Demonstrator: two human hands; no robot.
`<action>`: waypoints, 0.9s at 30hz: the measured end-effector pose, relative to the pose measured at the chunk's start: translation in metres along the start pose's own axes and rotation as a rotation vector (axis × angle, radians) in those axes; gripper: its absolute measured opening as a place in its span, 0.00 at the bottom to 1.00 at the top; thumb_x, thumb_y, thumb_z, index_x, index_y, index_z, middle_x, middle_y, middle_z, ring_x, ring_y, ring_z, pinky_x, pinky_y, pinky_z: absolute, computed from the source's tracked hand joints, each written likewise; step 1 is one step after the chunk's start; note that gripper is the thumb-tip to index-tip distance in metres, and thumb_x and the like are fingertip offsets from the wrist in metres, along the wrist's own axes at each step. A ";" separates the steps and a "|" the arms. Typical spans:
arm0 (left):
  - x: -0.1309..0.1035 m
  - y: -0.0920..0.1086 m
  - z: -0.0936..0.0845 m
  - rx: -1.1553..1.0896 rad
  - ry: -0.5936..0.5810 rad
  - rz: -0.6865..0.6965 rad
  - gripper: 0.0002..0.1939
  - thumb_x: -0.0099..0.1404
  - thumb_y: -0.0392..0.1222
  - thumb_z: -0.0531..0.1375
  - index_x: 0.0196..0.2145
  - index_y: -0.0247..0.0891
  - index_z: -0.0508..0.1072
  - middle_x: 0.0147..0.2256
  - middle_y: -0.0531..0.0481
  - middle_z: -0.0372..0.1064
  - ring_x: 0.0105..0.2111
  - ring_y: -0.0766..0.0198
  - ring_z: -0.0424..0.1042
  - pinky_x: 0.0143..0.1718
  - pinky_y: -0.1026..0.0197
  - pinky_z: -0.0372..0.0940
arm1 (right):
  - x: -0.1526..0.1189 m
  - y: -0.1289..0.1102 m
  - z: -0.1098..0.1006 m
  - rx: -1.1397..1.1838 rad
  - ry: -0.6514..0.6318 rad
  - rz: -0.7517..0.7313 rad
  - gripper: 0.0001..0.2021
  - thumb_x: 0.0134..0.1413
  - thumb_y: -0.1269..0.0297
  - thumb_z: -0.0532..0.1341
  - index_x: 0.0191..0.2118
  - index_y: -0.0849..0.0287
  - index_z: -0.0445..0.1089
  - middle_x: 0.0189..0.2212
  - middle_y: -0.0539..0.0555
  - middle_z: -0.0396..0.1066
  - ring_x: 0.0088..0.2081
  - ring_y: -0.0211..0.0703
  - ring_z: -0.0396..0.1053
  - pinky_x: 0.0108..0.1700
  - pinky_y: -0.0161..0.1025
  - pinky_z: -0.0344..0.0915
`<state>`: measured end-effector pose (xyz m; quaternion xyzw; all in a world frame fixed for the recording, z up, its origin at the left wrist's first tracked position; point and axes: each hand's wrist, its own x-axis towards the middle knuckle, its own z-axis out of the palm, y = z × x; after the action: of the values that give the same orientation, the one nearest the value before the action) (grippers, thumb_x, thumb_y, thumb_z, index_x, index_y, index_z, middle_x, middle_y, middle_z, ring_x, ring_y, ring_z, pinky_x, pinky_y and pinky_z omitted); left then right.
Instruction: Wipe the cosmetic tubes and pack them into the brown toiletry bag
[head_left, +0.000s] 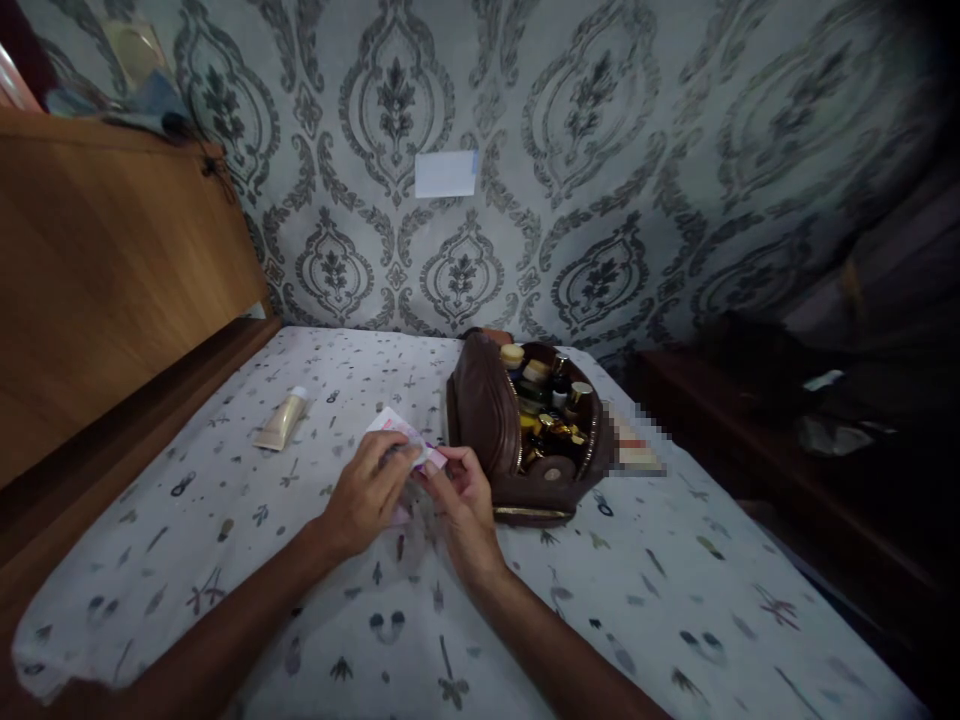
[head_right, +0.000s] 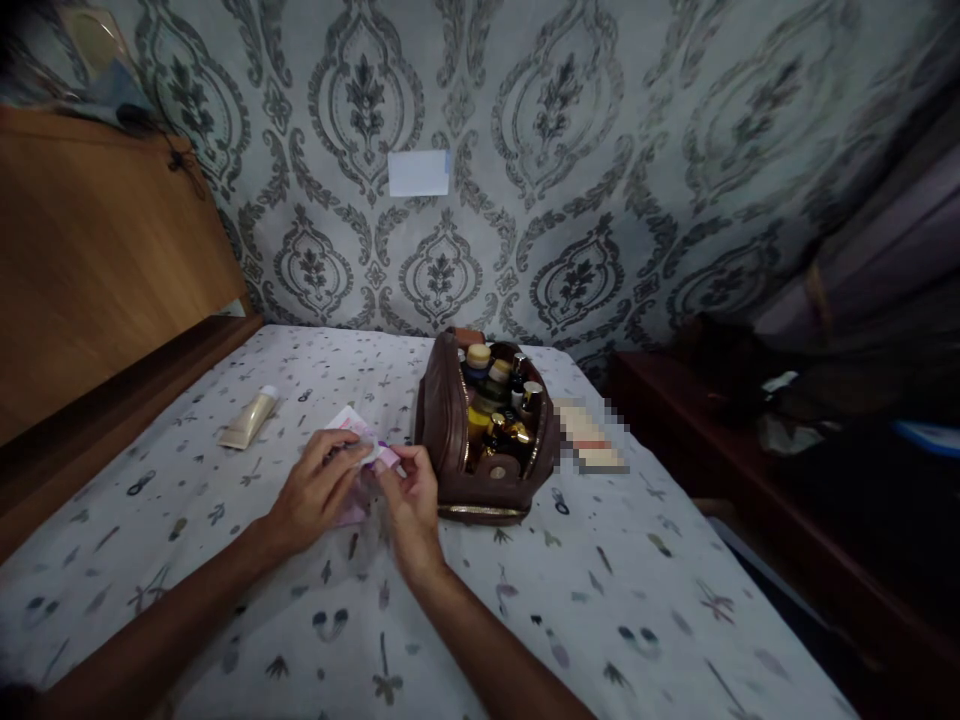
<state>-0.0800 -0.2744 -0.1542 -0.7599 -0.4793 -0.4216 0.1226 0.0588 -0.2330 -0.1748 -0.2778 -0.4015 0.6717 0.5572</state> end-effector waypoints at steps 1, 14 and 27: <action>-0.002 -0.007 -0.002 0.022 0.012 -0.037 0.16 0.70 0.33 0.51 0.53 0.40 0.70 0.45 0.42 0.65 0.47 0.57 0.66 0.46 0.55 0.68 | -0.001 -0.001 0.002 0.027 -0.006 0.010 0.16 0.44 0.57 0.72 0.37 0.55 0.69 0.34 0.48 0.72 0.37 0.37 0.69 0.43 0.37 0.69; -0.007 0.005 0.000 0.085 0.051 0.183 0.22 0.69 0.29 0.53 0.59 0.36 0.64 0.46 0.41 0.63 0.49 0.56 0.65 0.48 0.52 0.68 | -0.003 -0.008 0.007 0.353 -0.018 0.422 0.16 0.35 0.61 0.77 0.33 0.57 0.76 0.33 0.47 0.76 0.35 0.34 0.71 0.39 0.31 0.66; -0.007 -0.012 -0.007 -0.052 0.006 0.013 0.24 0.69 0.30 0.53 0.61 0.44 0.64 0.47 0.42 0.62 0.48 0.57 0.65 0.46 0.55 0.68 | -0.001 -0.005 0.004 0.449 -0.153 0.561 0.09 0.45 0.65 0.73 0.32 0.61 0.75 0.27 0.50 0.75 0.28 0.35 0.71 0.32 0.31 0.68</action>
<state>-0.0946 -0.2771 -0.1578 -0.7647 -0.4629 -0.4352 0.1072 0.0588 -0.2347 -0.1686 -0.1967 -0.1930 0.8886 0.3668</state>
